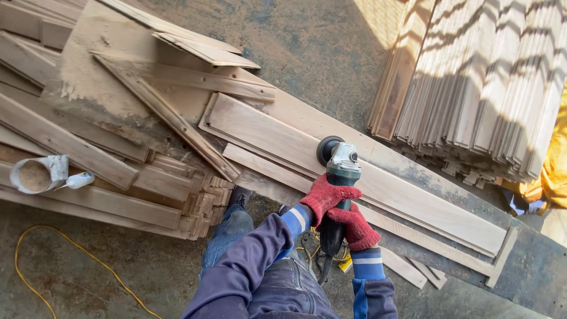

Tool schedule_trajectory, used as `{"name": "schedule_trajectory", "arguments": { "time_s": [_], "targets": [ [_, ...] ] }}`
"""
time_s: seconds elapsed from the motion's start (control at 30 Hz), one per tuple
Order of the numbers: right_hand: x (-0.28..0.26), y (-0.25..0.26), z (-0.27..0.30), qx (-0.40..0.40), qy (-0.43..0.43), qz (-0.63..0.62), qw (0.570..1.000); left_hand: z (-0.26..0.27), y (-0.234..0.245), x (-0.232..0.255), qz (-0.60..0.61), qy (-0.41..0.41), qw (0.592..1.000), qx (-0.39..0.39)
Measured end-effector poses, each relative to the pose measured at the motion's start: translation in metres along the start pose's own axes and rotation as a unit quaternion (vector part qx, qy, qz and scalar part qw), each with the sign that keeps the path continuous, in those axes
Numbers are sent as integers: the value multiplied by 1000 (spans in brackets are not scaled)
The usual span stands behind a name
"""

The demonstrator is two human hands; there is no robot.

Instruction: Sanding a wooden plank using an angle grinder.

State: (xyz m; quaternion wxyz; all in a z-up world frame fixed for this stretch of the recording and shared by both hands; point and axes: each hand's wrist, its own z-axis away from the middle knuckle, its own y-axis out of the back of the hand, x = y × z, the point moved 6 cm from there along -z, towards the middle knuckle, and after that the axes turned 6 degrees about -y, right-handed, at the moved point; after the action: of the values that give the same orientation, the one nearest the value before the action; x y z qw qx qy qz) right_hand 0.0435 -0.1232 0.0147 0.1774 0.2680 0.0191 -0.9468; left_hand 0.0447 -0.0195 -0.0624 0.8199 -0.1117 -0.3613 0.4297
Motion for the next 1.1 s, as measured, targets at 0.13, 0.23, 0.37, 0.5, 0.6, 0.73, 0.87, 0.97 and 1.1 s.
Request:
{"name": "schedule_trajectory", "arguments": {
  "time_s": [0.13,0.23,0.37,0.5,0.6,0.73,0.87,0.97,1.1],
  "targets": [
    [-14,-58,4,-39,5,46,998,27,41,48,-29,-26,999,38],
    [-26,-102,11,-58,16,69,996,36,70,69,-30,-44,996,65],
    [-41,-158,24,-96,30,138,985,34,112,89,11,-66,993,97],
    [-45,-195,19,-132,44,174,975,30,146,107,42,-79,988,127],
    [-47,-215,18,-156,60,195,967,30,169,118,72,-102,981,148],
    [-46,-230,5,-170,45,205,963,49,176,136,83,-102,978,162],
    [-41,-207,-5,-177,52,192,964,42,164,122,101,-66,982,148],
    [-38,-162,-12,-148,44,163,975,20,130,93,39,-39,987,149],
    [-43,-82,7,-81,12,114,990,3,54,47,70,-13,993,94]
  ]
}}
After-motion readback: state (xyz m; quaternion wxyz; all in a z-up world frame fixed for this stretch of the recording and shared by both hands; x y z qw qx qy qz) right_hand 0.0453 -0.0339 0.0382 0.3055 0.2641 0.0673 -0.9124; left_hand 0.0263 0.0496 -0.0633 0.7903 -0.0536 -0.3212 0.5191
